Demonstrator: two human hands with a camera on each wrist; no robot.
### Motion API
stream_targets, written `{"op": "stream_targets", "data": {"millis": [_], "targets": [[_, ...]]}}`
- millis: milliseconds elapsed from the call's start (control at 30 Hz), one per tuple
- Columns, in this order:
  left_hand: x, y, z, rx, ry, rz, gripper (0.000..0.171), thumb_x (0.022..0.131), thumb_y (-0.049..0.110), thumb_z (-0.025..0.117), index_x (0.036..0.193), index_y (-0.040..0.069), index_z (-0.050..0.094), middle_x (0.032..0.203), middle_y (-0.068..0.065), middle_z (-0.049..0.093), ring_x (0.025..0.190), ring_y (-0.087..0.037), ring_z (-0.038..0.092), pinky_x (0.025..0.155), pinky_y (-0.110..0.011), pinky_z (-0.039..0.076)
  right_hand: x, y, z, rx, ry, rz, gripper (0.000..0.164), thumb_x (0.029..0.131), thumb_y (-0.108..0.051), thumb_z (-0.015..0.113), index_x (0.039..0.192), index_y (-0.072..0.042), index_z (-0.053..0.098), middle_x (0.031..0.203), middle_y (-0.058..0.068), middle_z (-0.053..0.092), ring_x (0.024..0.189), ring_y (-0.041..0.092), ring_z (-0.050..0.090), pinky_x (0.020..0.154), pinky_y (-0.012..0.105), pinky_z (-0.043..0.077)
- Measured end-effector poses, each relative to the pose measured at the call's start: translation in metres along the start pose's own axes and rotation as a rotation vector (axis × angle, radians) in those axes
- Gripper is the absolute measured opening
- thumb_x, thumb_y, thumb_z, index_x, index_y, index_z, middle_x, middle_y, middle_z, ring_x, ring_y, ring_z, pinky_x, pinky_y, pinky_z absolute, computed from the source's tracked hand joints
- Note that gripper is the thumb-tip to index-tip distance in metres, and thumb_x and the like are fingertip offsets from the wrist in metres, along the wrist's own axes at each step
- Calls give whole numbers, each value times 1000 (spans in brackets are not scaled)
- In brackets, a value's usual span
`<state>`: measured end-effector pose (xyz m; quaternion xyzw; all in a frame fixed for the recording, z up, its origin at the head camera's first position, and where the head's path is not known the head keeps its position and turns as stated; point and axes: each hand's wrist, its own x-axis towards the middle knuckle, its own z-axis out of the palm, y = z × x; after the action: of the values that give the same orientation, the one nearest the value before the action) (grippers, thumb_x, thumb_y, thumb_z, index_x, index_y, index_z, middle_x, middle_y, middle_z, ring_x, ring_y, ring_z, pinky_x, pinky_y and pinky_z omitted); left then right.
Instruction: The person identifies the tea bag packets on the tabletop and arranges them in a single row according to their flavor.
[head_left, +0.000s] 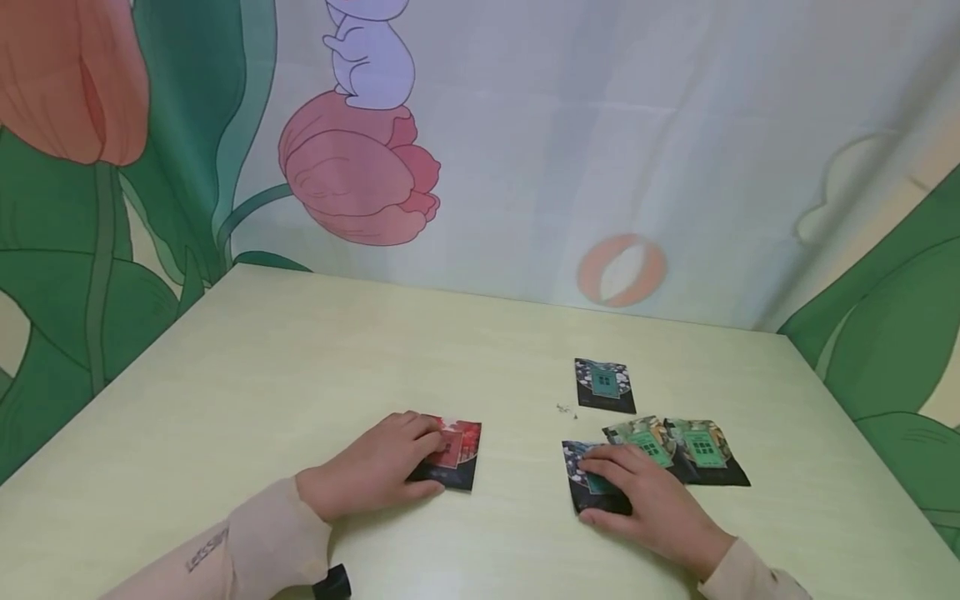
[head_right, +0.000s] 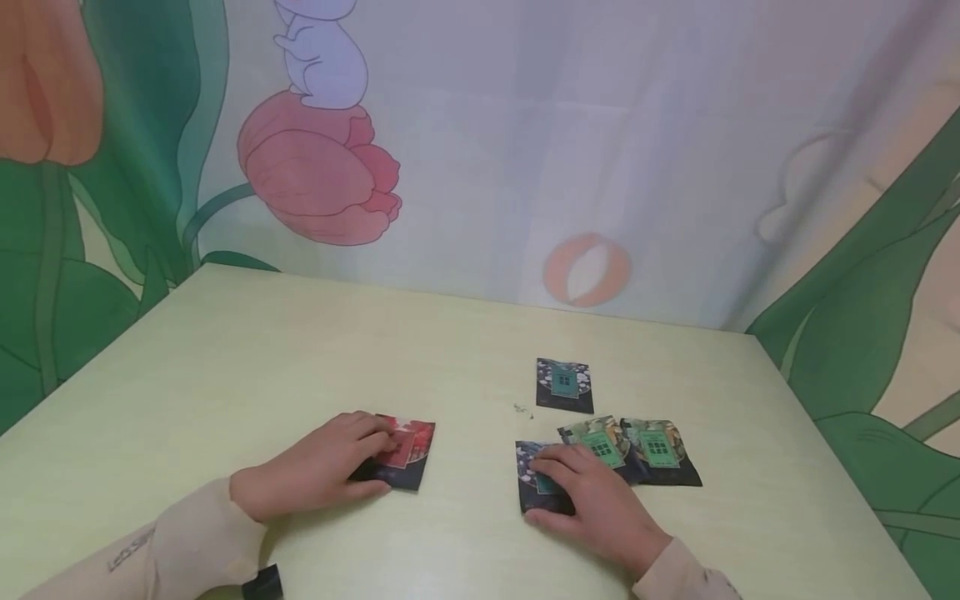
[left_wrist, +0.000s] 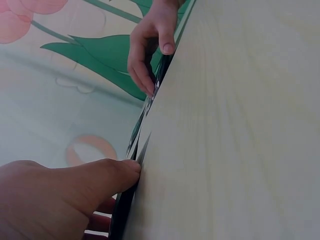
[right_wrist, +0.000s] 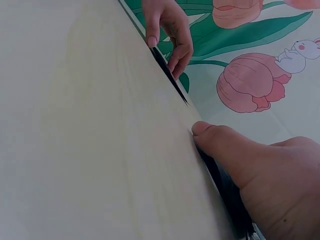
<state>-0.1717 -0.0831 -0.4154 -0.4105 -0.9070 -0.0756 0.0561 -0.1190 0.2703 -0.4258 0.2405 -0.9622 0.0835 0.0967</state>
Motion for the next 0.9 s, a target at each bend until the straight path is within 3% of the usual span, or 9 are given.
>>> {"op": "stream_targets", "data": {"millis": [533,900], "targets": [[0,1,1,-46,-12,-15,47,86,46,68,120,14,60,122,-4,59,114,-22,54,104,-41,42,9,-5,6,7,-35,30,61,83,-69,55,124,-24,62,128,-3,60,119,21,55,98,45,48],[2,4,0,-36,-5,-30,48,86,46,67,121,13,60,122,-4,59,115,-23,53,105,-41,41,19,-15,10,-11,15,-2,60,83,-68,56,121,-22,64,126,-3,61,116,20,56,99,45,47]]}}
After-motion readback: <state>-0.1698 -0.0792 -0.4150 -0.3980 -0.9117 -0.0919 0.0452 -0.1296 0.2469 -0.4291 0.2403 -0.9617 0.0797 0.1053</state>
